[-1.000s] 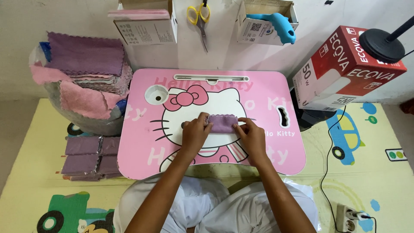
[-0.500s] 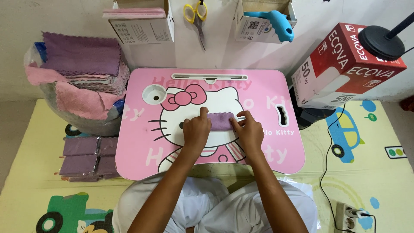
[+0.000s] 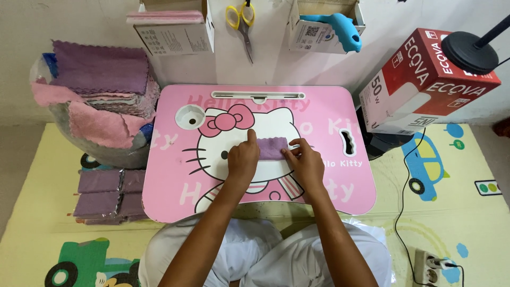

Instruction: Cleaning small purple fabric squares with a lint roller and folding them.

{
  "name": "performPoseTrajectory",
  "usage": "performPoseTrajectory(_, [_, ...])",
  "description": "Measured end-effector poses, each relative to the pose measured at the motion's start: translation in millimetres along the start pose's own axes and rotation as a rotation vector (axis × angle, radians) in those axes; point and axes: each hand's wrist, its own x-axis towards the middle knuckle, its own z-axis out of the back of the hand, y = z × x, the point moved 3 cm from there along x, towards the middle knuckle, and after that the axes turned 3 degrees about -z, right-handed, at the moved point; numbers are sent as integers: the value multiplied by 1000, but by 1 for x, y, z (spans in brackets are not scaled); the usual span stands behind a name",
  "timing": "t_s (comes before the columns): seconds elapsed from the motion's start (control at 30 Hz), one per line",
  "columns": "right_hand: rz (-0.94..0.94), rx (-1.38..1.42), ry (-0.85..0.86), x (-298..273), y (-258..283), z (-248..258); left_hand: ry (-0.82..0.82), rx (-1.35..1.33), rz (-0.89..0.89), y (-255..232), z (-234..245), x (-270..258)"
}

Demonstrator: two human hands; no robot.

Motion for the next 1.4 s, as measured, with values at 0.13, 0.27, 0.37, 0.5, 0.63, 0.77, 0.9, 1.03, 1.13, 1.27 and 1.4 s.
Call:
performPoseTrajectory(0.13, [6, -36, 12, 3, 4, 1, -61, 35, -52, 5, -15, 3])
performPoseTrajectory(0.27, [-8, -57, -13, 6, 7, 3, -275, 184, -129, -6, 19, -3])
performPoseTrajectory(0.37, [-6, -71, -22, 7, 7, 2, -386, 175, -337, -18, 38, -16])
performPoseTrajectory(0.5, [16, -152, -38, 15, -13, -14, -126, 76, -516, -11, -8, -25])
performPoseTrajectory(0.63, [195, -198, -135, -4, 11, -5, -18, 86, -511, -9, 4, -29])
performPoseTrajectory(0.77, [580, -375, -180, -4, 9, -8, 194, 43, -488, -4, 14, -30])
performPoseTrajectory(0.9, [615, -419, -160, 17, -19, -19, 453, -3, -422, 5, 32, -25])
performPoseTrajectory(1.03, [615, -398, -178, 17, -22, -19, 480, -23, -397, 15, 37, -26])
performPoseTrajectory(1.13, [604, -373, -185, 19, -26, -22, 466, -54, -398, 20, 38, -29])
performPoseTrajectory(1.27, [613, -328, -162, 21, -23, -18, 380, -70, -401, 27, 39, -32])
performPoseTrajectory(1.4, [481, 19, -151, 34, -22, 2, 188, -108, -419, 30, 50, -44])
